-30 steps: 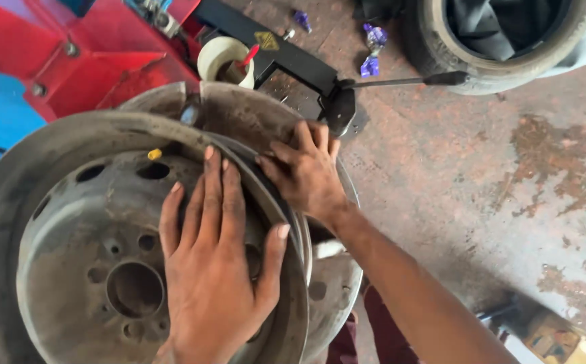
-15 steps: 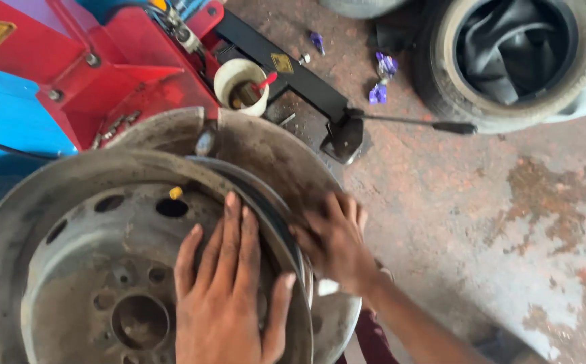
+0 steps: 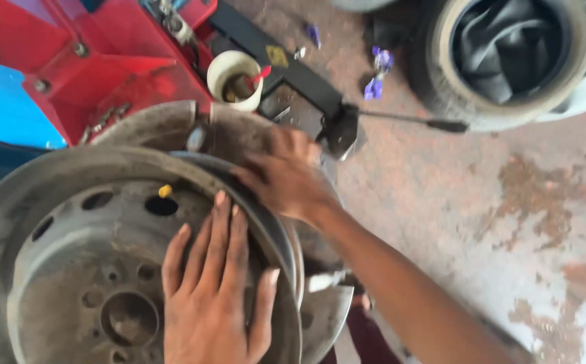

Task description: Using a tire changer machine to mount or demount a tire on a rim.

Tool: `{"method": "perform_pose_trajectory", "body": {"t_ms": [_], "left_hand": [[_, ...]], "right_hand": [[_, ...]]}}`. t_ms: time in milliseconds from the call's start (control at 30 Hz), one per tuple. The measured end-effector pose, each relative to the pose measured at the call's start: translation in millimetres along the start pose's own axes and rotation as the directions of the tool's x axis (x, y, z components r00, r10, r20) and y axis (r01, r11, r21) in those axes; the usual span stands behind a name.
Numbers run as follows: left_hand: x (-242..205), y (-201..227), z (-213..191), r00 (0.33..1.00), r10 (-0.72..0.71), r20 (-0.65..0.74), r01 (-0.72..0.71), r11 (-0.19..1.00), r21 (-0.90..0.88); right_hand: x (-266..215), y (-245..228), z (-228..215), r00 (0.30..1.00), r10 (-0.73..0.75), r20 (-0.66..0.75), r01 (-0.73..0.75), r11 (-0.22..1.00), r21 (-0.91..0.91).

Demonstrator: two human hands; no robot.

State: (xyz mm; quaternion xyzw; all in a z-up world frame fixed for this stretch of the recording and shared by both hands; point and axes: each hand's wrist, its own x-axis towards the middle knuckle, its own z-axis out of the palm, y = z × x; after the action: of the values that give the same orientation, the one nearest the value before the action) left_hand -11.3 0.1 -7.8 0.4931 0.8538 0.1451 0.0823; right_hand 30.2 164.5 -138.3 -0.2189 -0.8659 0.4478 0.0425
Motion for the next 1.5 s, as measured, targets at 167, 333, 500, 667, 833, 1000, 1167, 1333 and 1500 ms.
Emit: {"method": "perform_pose_trajectory", "body": {"t_ms": [167,333,500,667,833,1000,1167,1333,1500], "left_hand": [[5.0,-0.4,-4.2,0.999,0.011,-0.035,-0.011,1.000,0.005],[7.2,0.5,-10.7,0.999,-0.004,-0.047,0.003,1.000,-0.020],[2.1,4.9,-9.6,1.000,-0.009,-0.029,0.008,1.000,-0.028],[-1.4,-5.1,-0.3,0.998,-0.004,-0.065,0.003,1.000,-0.014],[-16.0,-17.8,14.5,0.999,0.046,0.009,-0.046,0.997,0.060],[-42.2,-38.6,52.7,0.989,0.052,-0.137,-0.026,0.982,0.185],[-45.8,-40.9,50.0,0.959,0.212,-0.186,-0.134,0.923,0.361],[-63.8,-54.2,64.9,0.927,0.336,-0.166,-0.233,0.863,0.448],[-72.6,-46.5,50.0,0.951,0.299,-0.084,-0.256,0.908,0.333]], "right_hand": [[-33.8,7.1,2.4,0.998,0.014,-0.063,-0.020,0.995,-0.093],[-136.6,5.5,-9.2,0.993,0.077,-0.087,-0.078,0.997,-0.001],[-174.7,33.5,-8.0,0.540,0.823,0.177,-0.707,0.329,0.626],[-174.6,33.0,-36.1,0.821,0.551,0.150,-0.445,0.454,0.772],[-186.0,62.2,-28.4,0.959,0.022,-0.282,-0.015,0.999,0.028],[-202.7,82.6,15.6,0.953,0.133,-0.274,0.008,0.888,0.459],[-190.9,36.0,61.7,0.915,0.056,-0.401,0.055,0.964,0.261],[-185.8,1.1,81.7,0.878,0.231,-0.419,-0.152,0.965,0.214],[-213.3,8.0,122.7,0.823,0.214,-0.526,-0.111,0.969,0.220]]}}
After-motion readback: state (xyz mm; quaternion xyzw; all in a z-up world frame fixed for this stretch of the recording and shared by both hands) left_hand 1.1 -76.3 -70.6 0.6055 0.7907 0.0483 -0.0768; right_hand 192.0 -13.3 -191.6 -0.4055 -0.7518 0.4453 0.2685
